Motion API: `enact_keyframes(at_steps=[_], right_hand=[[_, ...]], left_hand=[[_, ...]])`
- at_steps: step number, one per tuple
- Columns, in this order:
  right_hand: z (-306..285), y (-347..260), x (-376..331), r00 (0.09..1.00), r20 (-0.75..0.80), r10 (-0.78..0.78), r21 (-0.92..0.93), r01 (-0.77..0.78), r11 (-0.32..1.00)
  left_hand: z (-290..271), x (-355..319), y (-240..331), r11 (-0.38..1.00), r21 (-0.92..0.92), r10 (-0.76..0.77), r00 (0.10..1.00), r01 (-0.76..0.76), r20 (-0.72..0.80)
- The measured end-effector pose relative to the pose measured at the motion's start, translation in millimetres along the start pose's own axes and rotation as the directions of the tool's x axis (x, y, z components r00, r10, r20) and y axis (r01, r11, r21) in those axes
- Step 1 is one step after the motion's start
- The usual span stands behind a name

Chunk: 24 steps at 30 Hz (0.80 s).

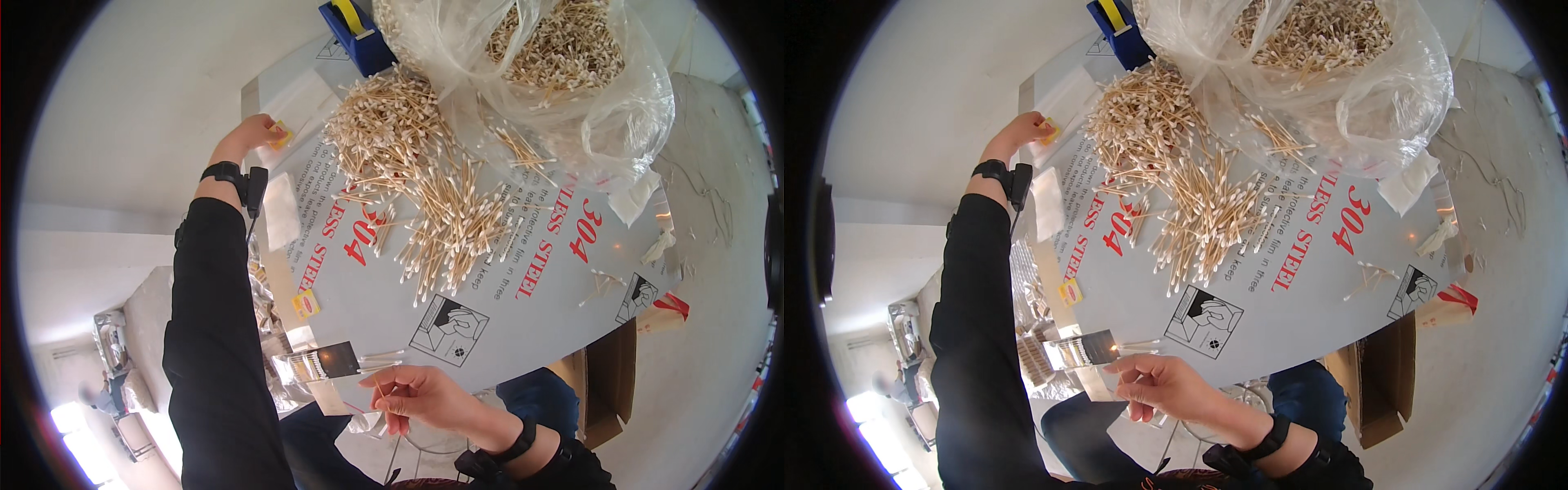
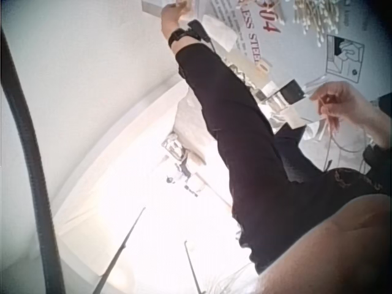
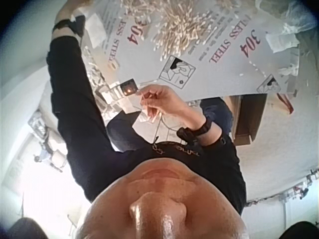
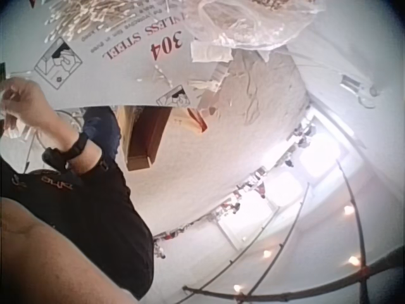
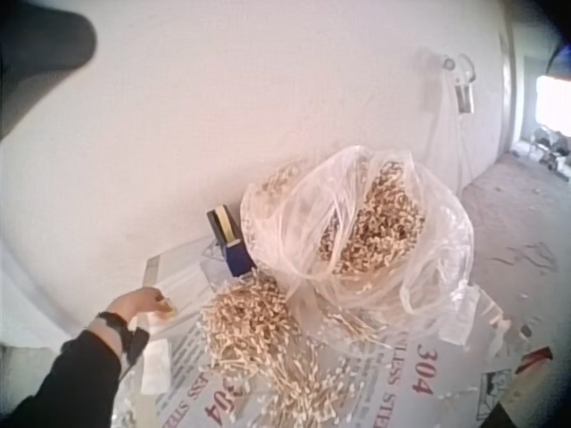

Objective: Organize and package cotton swabs into small plastic bags.

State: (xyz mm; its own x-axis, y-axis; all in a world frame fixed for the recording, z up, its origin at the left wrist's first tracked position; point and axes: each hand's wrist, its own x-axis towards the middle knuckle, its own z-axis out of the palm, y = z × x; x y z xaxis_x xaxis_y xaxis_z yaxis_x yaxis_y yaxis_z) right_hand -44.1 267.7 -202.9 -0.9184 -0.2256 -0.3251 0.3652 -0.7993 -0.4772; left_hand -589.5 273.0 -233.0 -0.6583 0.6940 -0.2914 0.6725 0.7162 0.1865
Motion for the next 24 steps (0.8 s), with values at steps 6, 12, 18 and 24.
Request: enact_keyframes(at_steps=[6, 12, 18, 24], right_hand=[[0.1, 1.0, 2.0, 0.998, -0.045, -0.038, -0.066, 0.035, 0.997], [4.2, -5.5, 5.9, 0.951, -0.272, -0.149, -0.222, 0.089, 0.971], [11.4, -9.6, 14.2, 0.863, -0.330, -0.382, -0.463, 0.205, 0.862], [23.1, 8.0, 15.3, 0.885, -0.172, -0.433, -0.712, 0.192, 0.675]], left_hand=[[7.7, -39.4, 26.3, 0.996, -0.076, 0.029, 0.964, -0.050, -0.263], [9.7, -183.7, 75.4, 0.811, -0.558, 0.027, 0.964, -0.177, -0.266], [51.8, -346.8, 148.8, 0.785, -0.613, 0.059, 0.996, -0.089, -0.069], [79.8, -419.3, 170.7, 0.848, -0.517, 0.093, 0.994, -0.113, -0.065]])
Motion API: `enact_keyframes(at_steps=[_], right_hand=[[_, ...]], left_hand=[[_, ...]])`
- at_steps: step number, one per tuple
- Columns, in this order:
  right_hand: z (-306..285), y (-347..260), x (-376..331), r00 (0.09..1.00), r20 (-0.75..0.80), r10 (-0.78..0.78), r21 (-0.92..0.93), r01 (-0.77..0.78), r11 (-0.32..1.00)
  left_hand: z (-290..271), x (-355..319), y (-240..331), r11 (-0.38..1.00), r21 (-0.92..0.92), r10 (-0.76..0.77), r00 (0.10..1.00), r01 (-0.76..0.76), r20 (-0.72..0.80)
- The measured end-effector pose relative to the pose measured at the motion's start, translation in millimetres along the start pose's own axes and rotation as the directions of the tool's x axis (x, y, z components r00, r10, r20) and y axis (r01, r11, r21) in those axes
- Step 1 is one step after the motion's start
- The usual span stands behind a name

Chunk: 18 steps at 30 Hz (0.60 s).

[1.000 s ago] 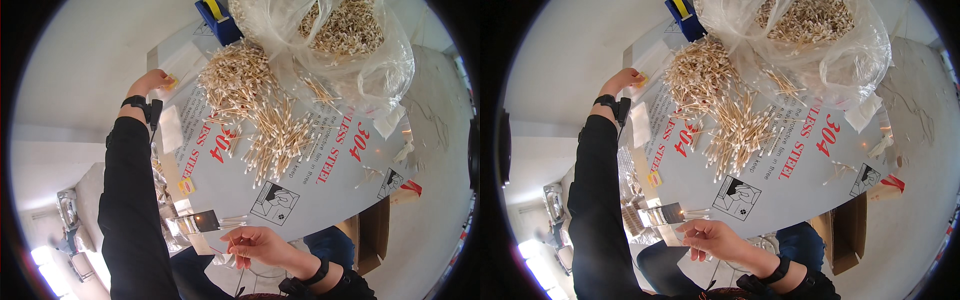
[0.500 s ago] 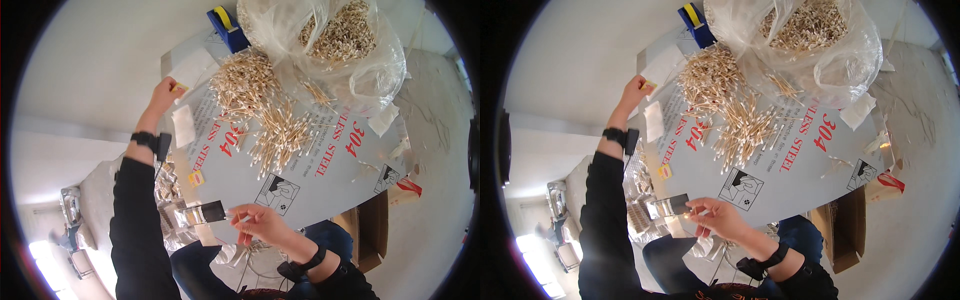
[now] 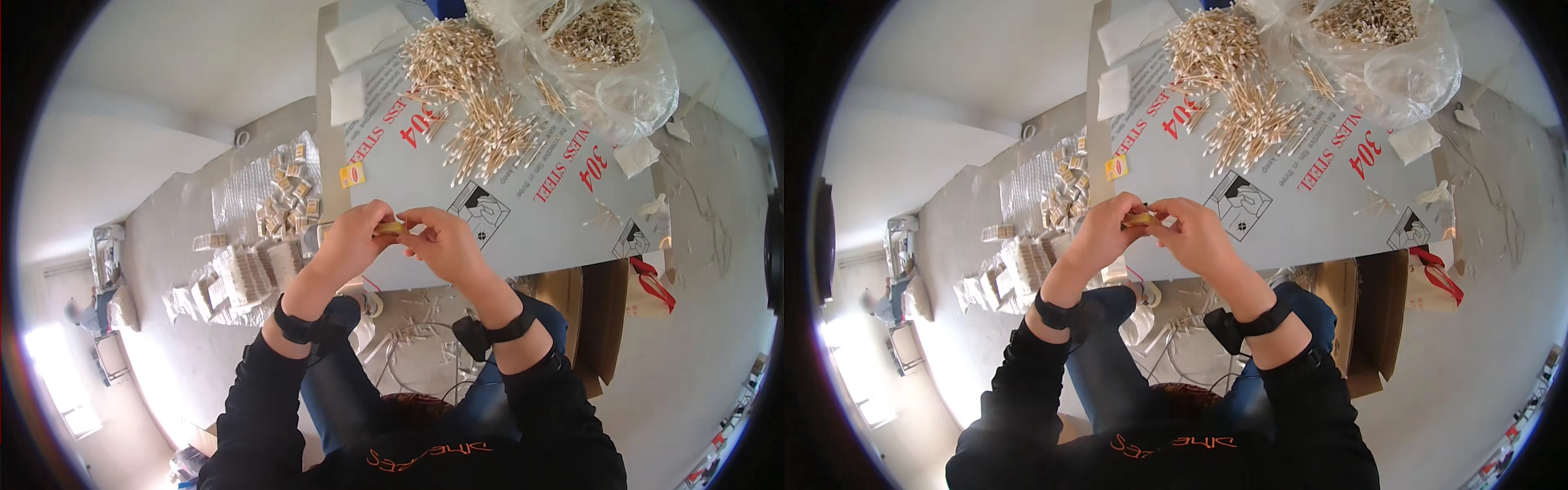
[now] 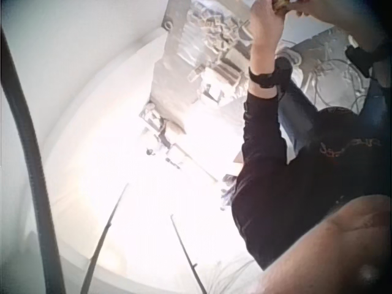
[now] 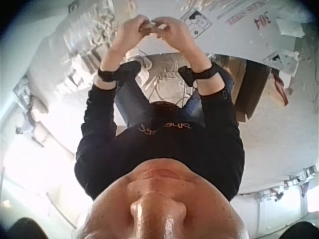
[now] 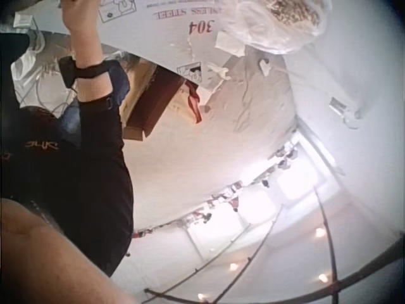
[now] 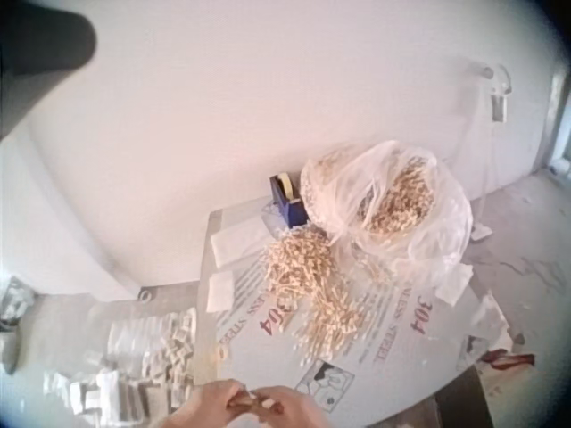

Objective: Organize and package cotton swabs into small plastic bags.

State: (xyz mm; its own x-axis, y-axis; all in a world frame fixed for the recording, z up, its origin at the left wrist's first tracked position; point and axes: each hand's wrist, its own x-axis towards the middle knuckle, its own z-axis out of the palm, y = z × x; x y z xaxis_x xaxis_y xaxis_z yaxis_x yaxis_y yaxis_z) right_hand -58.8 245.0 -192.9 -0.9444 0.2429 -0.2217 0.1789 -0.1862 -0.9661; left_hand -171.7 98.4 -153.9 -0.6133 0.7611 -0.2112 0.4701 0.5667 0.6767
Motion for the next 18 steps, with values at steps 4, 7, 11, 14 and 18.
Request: enact_keyframes(at_steps=[4, 7, 11, 14, 18], right_hand=[[4.0, 9.9, -0.8, 0.991, 0.045, -0.123, -0.150, 0.128, 0.980], [-3.4, 4.5, -2.6, 0.998, 0.026, -0.049, -0.060, 0.050, 0.997], [-7.3, 1.2, 0.4, 1.000, -0.020, 0.012, 0.060, -0.011, 0.998], [-2.2, 1.9, 6.0, 0.998, -0.053, -0.018, 0.058, 0.021, 0.998], [-1.2, 6.2, 14.3, 0.998, -0.061, 0.010, 0.065, -0.006, 0.998]], left_hand=[[8.9, -11.4, -3.6, 0.993, 0.095, 0.081, 0.995, -0.076, -0.056], [15.3, -8.9, 0.5, 0.999, -0.019, 0.039, 0.995, -0.041, -0.095], [31.7, -0.6, -27.1, 0.753, -0.658, -0.056, 0.995, -0.012, -0.082], [47.6, 1.5, -42.0, 0.521, -0.853, -0.111, 0.992, 0.000, -0.068], [58.8, 5.6, -44.1, 0.541, -0.841, -0.153, 0.979, -0.031, -0.135]])
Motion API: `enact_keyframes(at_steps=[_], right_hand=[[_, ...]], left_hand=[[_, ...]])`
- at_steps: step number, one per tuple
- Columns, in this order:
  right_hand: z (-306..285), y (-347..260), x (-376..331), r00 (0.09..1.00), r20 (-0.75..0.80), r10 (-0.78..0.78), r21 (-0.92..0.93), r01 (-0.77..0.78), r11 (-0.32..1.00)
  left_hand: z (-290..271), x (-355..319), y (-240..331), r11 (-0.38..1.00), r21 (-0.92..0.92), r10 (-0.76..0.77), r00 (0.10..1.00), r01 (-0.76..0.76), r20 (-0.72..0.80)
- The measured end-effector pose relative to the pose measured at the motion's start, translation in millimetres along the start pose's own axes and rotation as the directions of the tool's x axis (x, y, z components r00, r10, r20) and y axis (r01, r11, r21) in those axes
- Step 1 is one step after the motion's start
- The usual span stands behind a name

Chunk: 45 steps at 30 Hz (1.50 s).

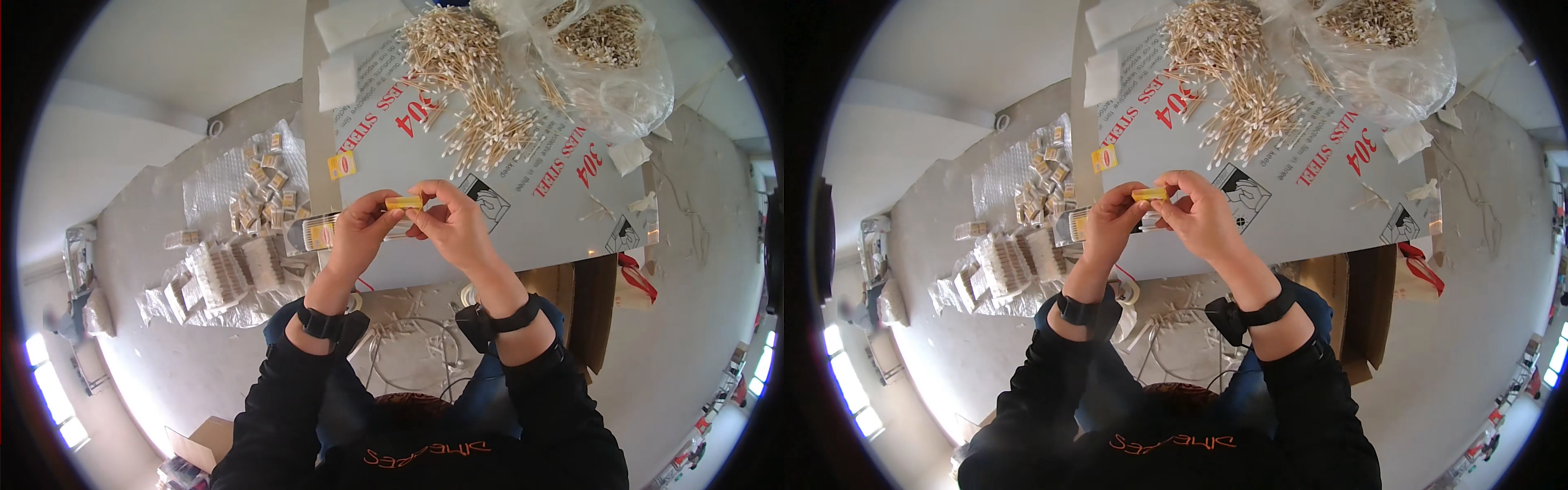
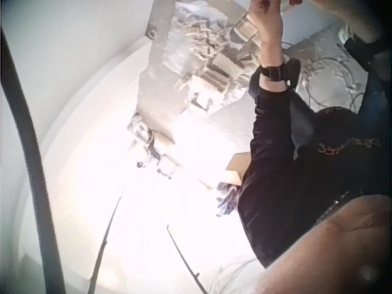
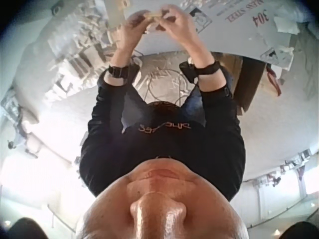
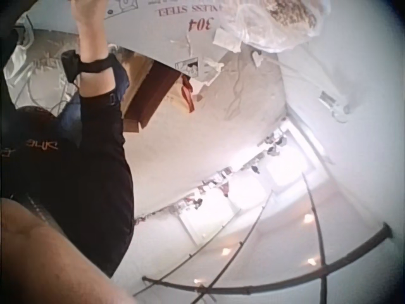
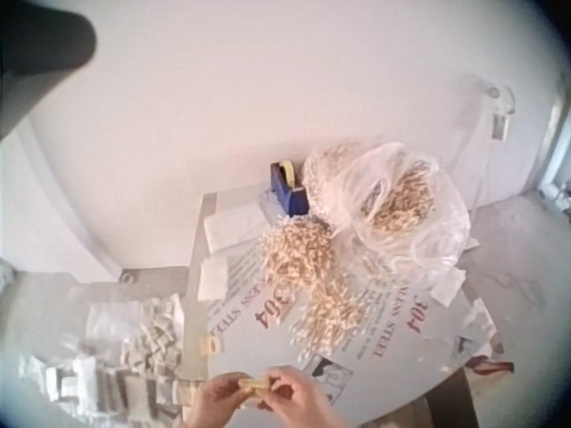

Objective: Organize and package cotton swabs into small plastic bags.

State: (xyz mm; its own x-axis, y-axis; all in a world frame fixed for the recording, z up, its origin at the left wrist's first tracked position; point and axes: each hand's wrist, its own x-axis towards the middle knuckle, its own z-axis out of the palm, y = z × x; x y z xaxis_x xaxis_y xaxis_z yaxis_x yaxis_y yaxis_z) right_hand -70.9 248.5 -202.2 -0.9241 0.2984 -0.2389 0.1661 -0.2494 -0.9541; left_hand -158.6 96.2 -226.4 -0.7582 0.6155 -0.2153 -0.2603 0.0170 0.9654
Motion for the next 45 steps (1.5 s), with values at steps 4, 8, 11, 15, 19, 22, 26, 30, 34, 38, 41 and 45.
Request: enact_keyframes(at_steps=[4, 8, 11, 15, 19, 22, 26, 30, 34, 38, 41, 45], right_hand=[[1.4, 7.8, 5.0, 0.993, 0.035, -0.116, -0.182, 0.121, 0.976], [9.1, 0.3, 8.7, 0.995, 0.031, 0.092, -0.073, -0.090, 0.993], [15.6, -0.5, 8.0, 0.997, 0.012, 0.073, -0.053, -0.073, 0.996], [15.2, 4.0, 7.1, 0.999, -0.021, 0.051, 0.119, -0.048, 0.992], [13.7, -3.1, 10.3, 1.000, 0.011, 0.009, 0.224, -0.011, 0.975], [19.4, -6.6, 10.0, 0.999, 0.036, -0.001, 0.203, -0.007, 0.979], [18.0, -10.0, 10.4, 0.999, 0.041, 0.013, 0.137, -0.019, 0.990], [15.1, -7.2, 11.9, 0.999, 0.044, 0.023, 0.079, -0.026, 0.997], [17.4, -2.9, 11.6, 0.998, 0.024, -0.054, 0.057, 0.053, 0.997], [10.0, 3.7, 12.0, 0.987, 0.053, -0.148, -0.185, 0.156, 0.970], [8.8, -3.0, 10.9, 0.993, 0.022, -0.112, -0.174, 0.114, 0.978], [10.3, 3.2, 11.1, 0.989, 0.054, -0.136, -0.256, 0.145, 0.956]], left_hand=[[-5.2, 6.8, -5.8, 0.992, 0.112, 0.040, 0.997, -0.048, 0.071], [-7.8, 7.2, -2.5, 0.999, -0.039, -0.013, 0.998, 0.015, 0.064], [-7.3, 10.3, 1.3, 0.983, -0.184, 0.003, 1.000, -0.008, -0.026], [-12.3, 13.2, -2.4, 0.963, -0.270, -0.019, 0.991, -0.017, -0.132], [-18.7, 14.2, -8.8, 0.931, -0.358, -0.106, 0.990, 0.066, -0.093], [-16.8, 12.1, -12.4, 0.935, -0.337, -0.126, 0.992, 0.113, -0.018], [-17.5, 12.8, -13.4, 0.935, -0.313, -0.167, 0.986, 0.164, 0.017], [-18.4, 12.7, -14.4, 0.901, -0.391, -0.172, 0.982, 0.189, 0.079], [-15.3, 11.7, -8.4, 0.937, -0.275, -0.202, 0.977, 0.213, 0.068], [-14.8, 13.0, -7.6, 0.954, -0.199, -0.219, 0.974, 0.226, 0.057], [-15.5, 13.2, -5.6, 0.963, -0.152, -0.212, 0.974, 0.223, 0.082], [-6.6, 8.2, 0.0, 0.960, -0.189, -0.192, 0.978, 0.205, 0.085]])
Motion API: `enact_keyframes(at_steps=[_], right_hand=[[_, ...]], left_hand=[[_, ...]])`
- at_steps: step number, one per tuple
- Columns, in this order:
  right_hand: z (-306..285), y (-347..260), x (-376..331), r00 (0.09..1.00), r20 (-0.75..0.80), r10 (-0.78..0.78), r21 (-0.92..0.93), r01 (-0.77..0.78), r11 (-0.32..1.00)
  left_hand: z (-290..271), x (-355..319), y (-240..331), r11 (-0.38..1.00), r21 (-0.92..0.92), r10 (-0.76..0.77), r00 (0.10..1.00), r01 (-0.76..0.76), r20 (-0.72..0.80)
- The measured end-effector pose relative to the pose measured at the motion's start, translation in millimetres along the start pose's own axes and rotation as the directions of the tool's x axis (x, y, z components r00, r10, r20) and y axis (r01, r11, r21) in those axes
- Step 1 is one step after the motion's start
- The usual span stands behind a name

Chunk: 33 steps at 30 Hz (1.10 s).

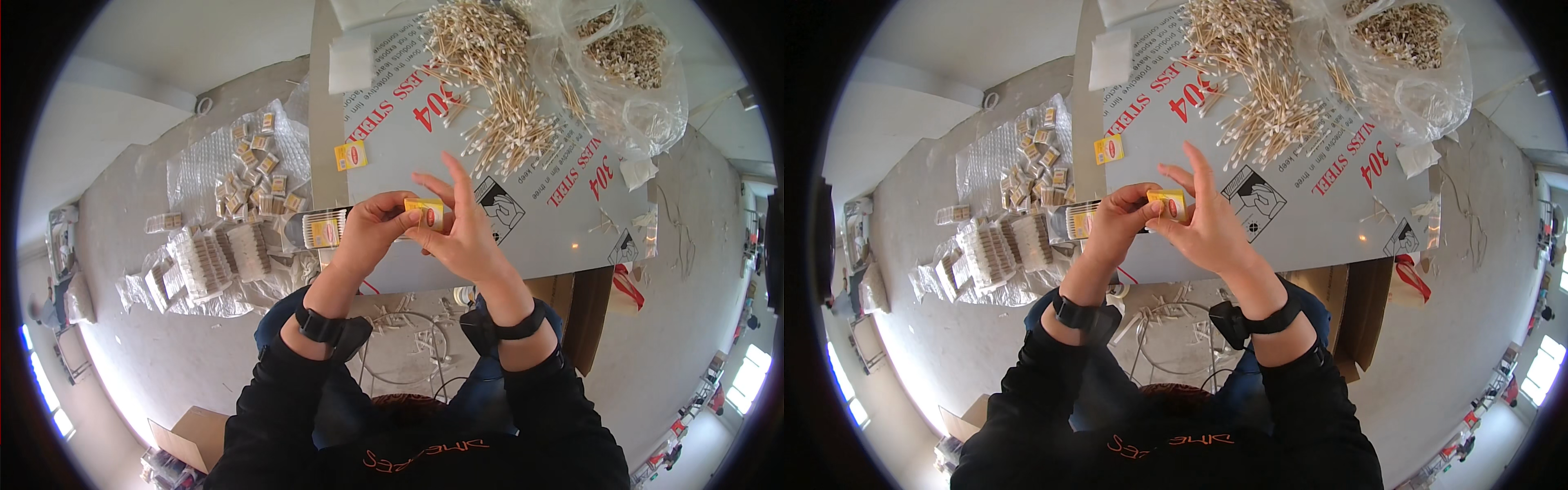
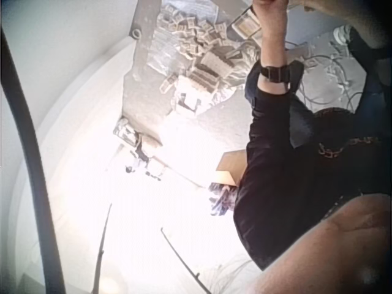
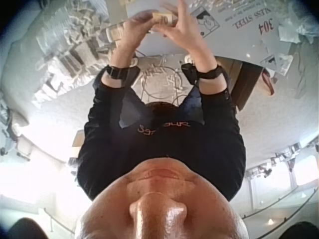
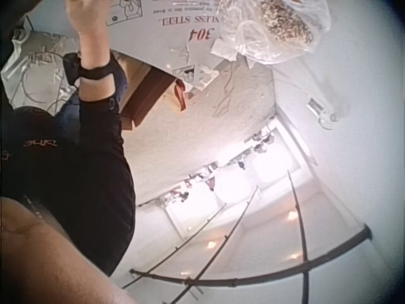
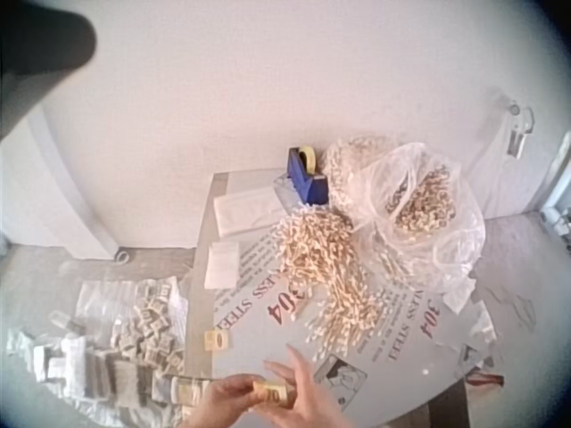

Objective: Organize and package cotton swabs into small plastic bags.

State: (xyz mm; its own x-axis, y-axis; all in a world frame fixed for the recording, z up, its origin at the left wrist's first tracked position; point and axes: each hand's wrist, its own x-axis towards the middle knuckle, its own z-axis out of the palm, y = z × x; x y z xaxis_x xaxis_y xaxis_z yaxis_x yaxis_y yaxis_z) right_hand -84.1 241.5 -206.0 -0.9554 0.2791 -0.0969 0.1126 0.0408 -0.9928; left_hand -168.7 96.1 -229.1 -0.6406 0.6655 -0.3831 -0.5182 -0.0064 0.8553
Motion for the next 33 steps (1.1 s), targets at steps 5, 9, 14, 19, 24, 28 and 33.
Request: enact_keyframes(at_steps=[5, 9, 14, 19, 24, 28, 33], right_hand=[[5.8, -6.7, 1.0, 0.987, 0.026, 0.156, 0.249, -0.157, 0.956], [4.4, -3.0, -0.2, 0.969, -0.040, 0.246, 0.274, -0.226, 0.935], [10.8, 2.5, 0.0, 0.935, 0.050, 0.352, 0.277, -0.351, 0.894], [15.5, 7.0, -2.2, 0.964, 0.111, 0.241, 0.344, -0.265, 0.901], [11.9, 4.9, -4.5, 0.948, 0.228, 0.220, 0.420, -0.300, 0.857], [11.2, 6.7, -3.0, 0.961, 0.255, -0.111, 0.489, -0.029, 0.872], [11.5, 6.1, -5.2, 0.952, 0.306, 0.006, 0.707, -0.232, 0.668]], left_hand=[[-6.3, 2.7, -9.4, 0.983, -0.166, 0.089, 0.995, -0.080, 0.048], [-7.2, 7.7, -13.5, 0.939, -0.279, 0.201, 0.979, -0.202, -0.034], [-15.3, 7.7, -7.5, 0.868, -0.468, 0.116, 0.985, -0.165, -0.131], [-24.2, 10.8, -14.2, 0.849, -0.499, 0.120, 0.983, -0.175, -0.141], [-28.2, 11.4, -8.3, 0.799, -0.578, 0.099, 0.984, -0.168, -0.150], [-31.6, 11.9, -14.0, 0.740, -0.657, 0.077, 0.989, -0.144, -0.130], [-29.8, 11.0, -14.7, 0.647, -0.749, 0.031, 0.986, -0.145, -0.164]])
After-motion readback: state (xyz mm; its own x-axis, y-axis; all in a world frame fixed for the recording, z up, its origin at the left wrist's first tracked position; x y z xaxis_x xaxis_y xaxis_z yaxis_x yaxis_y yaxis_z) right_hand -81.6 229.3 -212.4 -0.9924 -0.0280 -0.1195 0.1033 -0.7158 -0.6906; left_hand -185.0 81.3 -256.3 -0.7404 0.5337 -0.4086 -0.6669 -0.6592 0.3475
